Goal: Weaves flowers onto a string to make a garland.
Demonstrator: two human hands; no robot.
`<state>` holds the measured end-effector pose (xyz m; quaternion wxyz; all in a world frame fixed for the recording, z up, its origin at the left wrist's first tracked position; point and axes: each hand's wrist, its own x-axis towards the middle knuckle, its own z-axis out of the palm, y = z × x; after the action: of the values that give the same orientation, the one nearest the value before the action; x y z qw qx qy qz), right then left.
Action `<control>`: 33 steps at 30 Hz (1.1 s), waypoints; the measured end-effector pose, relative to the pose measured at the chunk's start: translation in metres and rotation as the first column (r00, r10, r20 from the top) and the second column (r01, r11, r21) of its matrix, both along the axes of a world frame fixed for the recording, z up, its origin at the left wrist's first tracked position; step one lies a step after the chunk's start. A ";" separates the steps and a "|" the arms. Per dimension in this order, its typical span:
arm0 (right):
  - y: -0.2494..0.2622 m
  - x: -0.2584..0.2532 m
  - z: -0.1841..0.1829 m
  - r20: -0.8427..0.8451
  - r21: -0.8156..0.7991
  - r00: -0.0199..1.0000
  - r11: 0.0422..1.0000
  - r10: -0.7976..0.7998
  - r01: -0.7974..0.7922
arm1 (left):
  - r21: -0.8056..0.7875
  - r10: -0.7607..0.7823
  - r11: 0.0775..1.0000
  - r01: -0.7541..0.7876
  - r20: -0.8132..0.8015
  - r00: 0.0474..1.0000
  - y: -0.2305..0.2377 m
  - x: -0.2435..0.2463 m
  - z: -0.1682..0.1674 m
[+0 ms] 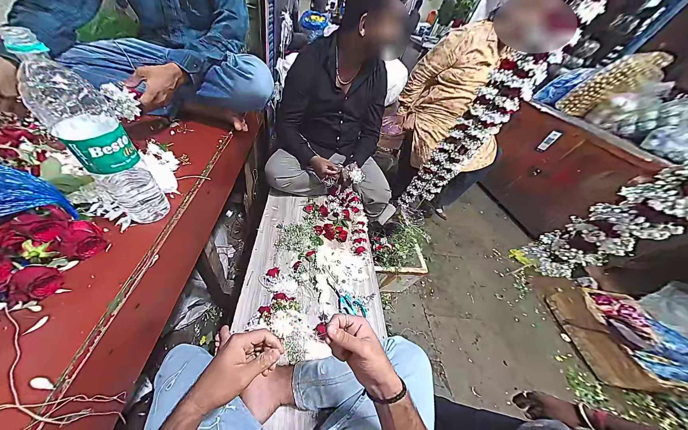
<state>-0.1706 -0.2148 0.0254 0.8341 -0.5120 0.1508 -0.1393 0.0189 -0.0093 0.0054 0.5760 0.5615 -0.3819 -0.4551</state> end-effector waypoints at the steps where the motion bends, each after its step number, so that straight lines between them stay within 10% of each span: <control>1: 0.001 -0.001 -0.002 -0.003 0.005 1.000 1.000 -0.003 0.003 | 0.016 0.000 1.000 0.000 -0.002 1.000 0.001 0.000 0.000; 24: 0.013 -0.006 -0.025 -0.129 -0.013 0.992 1.000 -0.012 0.011 | 0.052 0.198 0.975 -0.218 0.251 0.948 0.007 -0.011 -0.003; 30: 0.024 -0.004 -0.048 -0.362 -0.145 0.914 0.958 0.183 -0.249 | -0.022 0.059 0.998 -0.056 0.188 0.980 -0.001 -0.015 0.014; 33: 0.034 0.006 -0.031 -0.223 -0.143 0.934 0.938 0.279 -0.315 | 0.030 -0.011 1.000 0.004 0.232 0.973 -0.005 -0.019 0.019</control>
<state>-0.1645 -0.1804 -0.0057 0.7774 -0.6122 0.1413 0.0279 0.0000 -0.0147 0.0239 0.5173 0.6179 -0.4420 -0.3940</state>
